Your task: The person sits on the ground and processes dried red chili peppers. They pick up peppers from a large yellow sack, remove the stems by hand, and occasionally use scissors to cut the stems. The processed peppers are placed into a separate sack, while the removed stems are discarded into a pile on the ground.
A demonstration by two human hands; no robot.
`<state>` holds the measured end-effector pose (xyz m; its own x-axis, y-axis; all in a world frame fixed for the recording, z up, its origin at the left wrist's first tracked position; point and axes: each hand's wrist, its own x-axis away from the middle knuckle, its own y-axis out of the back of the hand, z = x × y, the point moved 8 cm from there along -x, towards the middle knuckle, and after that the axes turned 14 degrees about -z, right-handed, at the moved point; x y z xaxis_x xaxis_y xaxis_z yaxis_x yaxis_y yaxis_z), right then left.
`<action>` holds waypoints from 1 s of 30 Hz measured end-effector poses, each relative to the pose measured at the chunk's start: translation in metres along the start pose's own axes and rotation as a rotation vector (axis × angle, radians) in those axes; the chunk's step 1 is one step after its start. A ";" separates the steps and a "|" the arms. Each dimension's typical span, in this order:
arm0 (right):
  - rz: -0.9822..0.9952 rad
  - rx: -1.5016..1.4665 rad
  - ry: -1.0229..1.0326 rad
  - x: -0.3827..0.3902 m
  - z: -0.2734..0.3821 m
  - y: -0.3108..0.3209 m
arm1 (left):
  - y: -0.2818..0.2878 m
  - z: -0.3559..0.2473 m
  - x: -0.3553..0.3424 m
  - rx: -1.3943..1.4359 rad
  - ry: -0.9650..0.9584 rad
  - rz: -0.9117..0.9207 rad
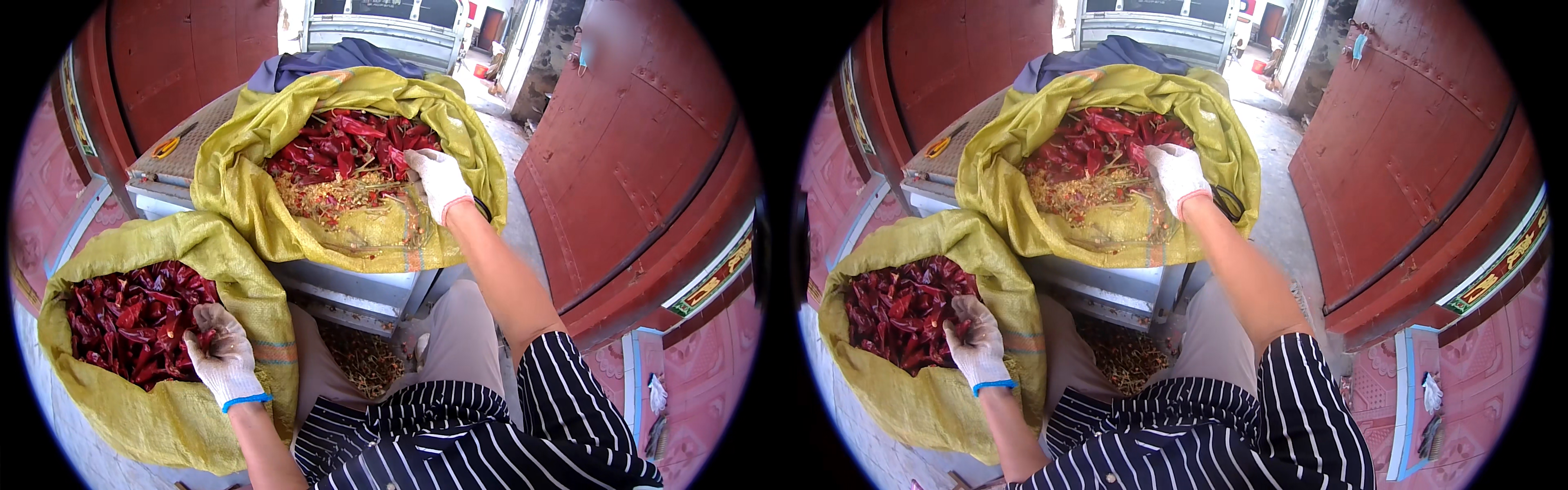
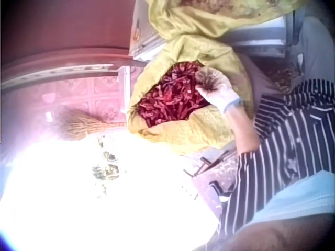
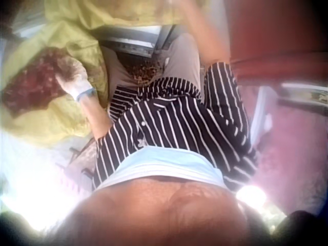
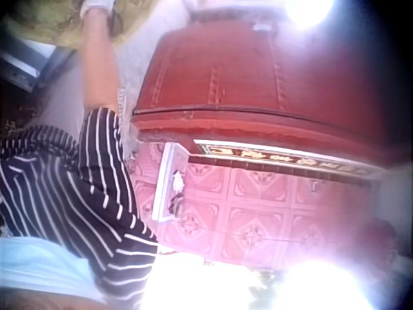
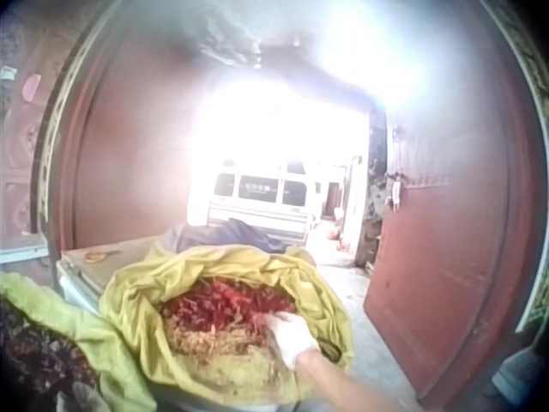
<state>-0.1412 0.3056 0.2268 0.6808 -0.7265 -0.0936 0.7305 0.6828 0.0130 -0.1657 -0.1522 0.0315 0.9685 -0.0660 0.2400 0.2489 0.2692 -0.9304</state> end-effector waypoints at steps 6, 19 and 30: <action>0.596 -0.038 0.170 0.127 0.036 -0.119 | -0.031 0.002 0.034 -0.037 -0.167 -0.033; 0.028 1.066 0.696 -0.032 0.000 -0.009 | 0.014 0.094 0.062 -0.253 0.273 -0.192; 0.083 0.522 0.442 -0.048 -0.005 0.020 | 0.017 0.115 0.070 -0.565 0.148 -0.154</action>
<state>-0.1595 0.3548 0.2271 0.7306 -0.4977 -0.4675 0.6828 0.5277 0.5052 -0.0936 -0.0419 0.0644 0.9015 -0.2072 0.3799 0.3099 -0.3038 -0.9009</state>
